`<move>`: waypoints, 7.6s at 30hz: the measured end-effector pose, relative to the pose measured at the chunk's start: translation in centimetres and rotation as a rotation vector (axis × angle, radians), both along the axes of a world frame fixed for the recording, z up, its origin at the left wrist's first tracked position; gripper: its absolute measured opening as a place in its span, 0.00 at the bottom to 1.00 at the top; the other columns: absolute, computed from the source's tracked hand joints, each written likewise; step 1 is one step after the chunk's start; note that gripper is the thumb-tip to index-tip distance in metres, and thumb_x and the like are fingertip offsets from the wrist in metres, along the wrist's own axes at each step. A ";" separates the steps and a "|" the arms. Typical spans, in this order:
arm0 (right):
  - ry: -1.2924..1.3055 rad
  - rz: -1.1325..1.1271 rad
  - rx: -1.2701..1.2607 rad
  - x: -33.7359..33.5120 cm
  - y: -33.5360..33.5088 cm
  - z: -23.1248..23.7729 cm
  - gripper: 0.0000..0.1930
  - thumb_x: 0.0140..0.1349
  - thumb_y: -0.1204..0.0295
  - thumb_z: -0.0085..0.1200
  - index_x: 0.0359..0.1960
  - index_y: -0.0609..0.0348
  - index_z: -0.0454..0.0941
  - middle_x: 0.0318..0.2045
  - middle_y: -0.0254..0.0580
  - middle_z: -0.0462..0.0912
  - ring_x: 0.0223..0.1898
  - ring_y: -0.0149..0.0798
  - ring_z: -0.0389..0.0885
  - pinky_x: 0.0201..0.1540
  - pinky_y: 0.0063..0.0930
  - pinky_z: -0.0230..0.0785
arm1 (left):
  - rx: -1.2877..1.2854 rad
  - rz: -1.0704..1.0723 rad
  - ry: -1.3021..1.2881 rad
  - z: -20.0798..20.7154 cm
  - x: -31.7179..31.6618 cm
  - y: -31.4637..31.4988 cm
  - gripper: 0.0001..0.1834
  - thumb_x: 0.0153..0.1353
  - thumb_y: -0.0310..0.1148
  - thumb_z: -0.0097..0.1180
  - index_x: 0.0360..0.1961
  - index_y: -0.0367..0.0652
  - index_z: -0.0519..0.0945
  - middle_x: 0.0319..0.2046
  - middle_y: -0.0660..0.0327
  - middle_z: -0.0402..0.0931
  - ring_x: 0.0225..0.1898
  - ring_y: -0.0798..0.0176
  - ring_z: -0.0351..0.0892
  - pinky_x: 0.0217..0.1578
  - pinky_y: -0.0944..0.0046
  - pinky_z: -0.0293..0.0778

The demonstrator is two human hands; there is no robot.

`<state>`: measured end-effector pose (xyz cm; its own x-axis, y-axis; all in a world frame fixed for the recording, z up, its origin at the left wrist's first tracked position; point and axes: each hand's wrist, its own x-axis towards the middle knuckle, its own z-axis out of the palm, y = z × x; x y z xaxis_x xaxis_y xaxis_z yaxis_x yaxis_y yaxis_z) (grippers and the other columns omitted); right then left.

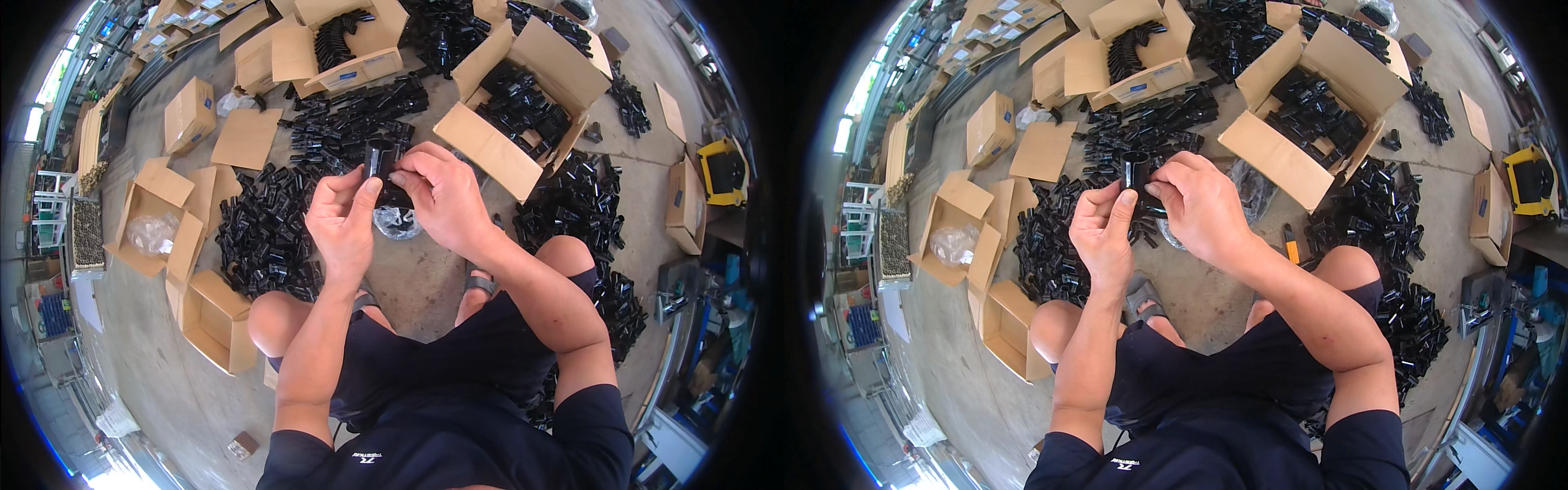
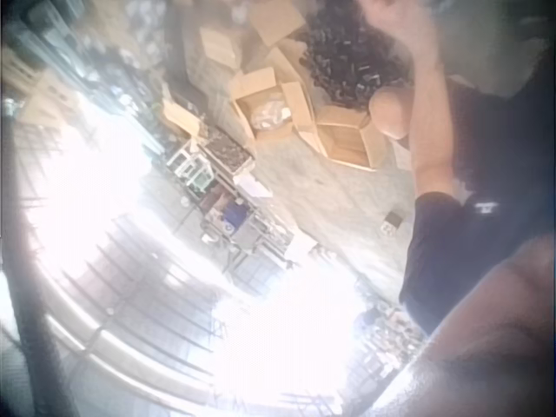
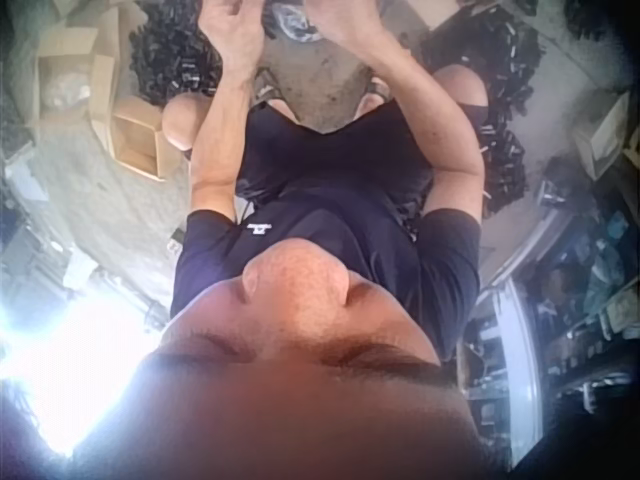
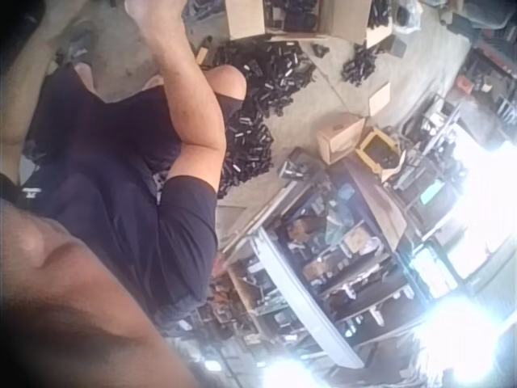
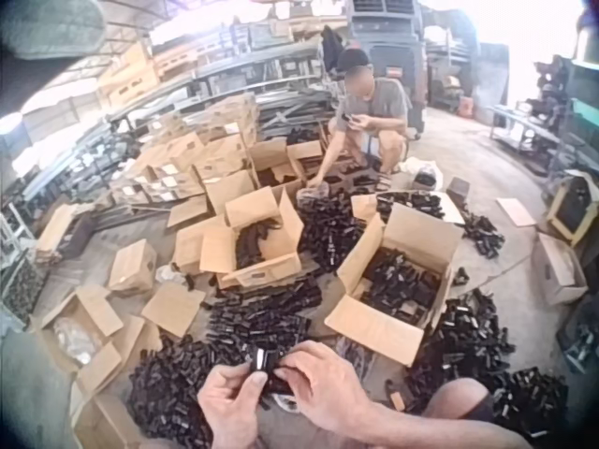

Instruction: The person picks up black plastic elbow parts from the floor and cardboard boxes, sorts them by hand, and places them into a clear plastic bag.

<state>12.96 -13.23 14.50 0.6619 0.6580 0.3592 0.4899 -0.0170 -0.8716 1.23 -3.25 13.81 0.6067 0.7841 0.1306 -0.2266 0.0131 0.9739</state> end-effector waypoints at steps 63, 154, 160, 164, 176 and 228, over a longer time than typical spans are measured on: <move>0.337 0.207 0.037 -0.1 -0.6 1.8 0.07 0.65 0.75 0.59 0.38 0.68 0.78 0.40 0.47 0.76 0.40 0.44 0.82 0.39 0.34 0.79 | 0.017 0.031 -0.070 0.1 -0.6 -0.2 0.08 0.66 0.22 0.62 0.45 0.33 0.78 0.40 0.58 0.84 0.39 0.75 0.80 0.43 0.74 0.76; -0.373 0.491 -0.785 0.3 -9.3 -3.6 0.22 0.61 0.61 0.61 0.51 0.64 0.78 0.41 0.58 0.84 0.44 0.54 0.85 0.48 0.44 0.76 | 0.433 -0.427 -0.345 12.9 -16.3 -13.6 0.09 0.66 0.35 0.58 0.30 0.48 0.73 0.31 0.60 0.72 0.38 0.44 0.77 0.46 0.30 0.74; -0.289 0.443 -0.833 2.4 -12.2 -4.3 0.22 0.63 0.63 0.62 0.54 0.65 0.78 0.34 0.51 0.86 0.38 0.42 0.86 0.43 0.36 0.76 | 0.013 -0.132 -1.288 11.8 -10.1 -21.5 0.16 0.71 0.44 0.56 0.32 0.44 0.74 0.34 0.48 0.79 0.35 0.50 0.82 0.42 0.40 0.78; -0.338 0.448 -0.850 1.8 -11.5 -4.6 0.21 0.63 0.62 0.62 0.52 0.65 0.78 0.35 0.55 0.86 0.38 0.50 0.86 0.43 0.40 0.75 | -0.301 -0.176 -1.258 14.6 -13.0 -23.7 0.15 0.72 0.38 0.54 0.31 0.39 0.74 0.32 0.43 0.83 0.35 0.49 0.84 0.40 0.48 0.81; -0.402 0.424 -0.845 -1.1 -12.9 -1.0 0.22 0.63 0.56 0.60 0.46 0.65 0.81 0.43 0.60 0.84 0.48 0.60 0.82 0.52 0.50 0.74 | -0.769 -0.923 -1.222 15.1 -19.4 -29.9 0.44 0.61 0.57 0.66 0.57 0.25 0.64 0.57 0.26 0.65 0.59 0.40 0.74 0.58 0.51 0.73; -0.412 0.085 -0.715 13.0 -0.3 -29.6 0.13 0.61 0.64 0.62 0.34 0.64 0.78 0.33 0.57 0.82 0.35 0.62 0.81 0.38 0.51 0.73 | 1.262 -0.544 0.972 -32.6 -8.9 17.5 0.11 0.57 0.32 0.58 0.41 0.47 0.75 0.40 0.62 0.73 0.44 0.56 0.76 0.38 0.55 0.79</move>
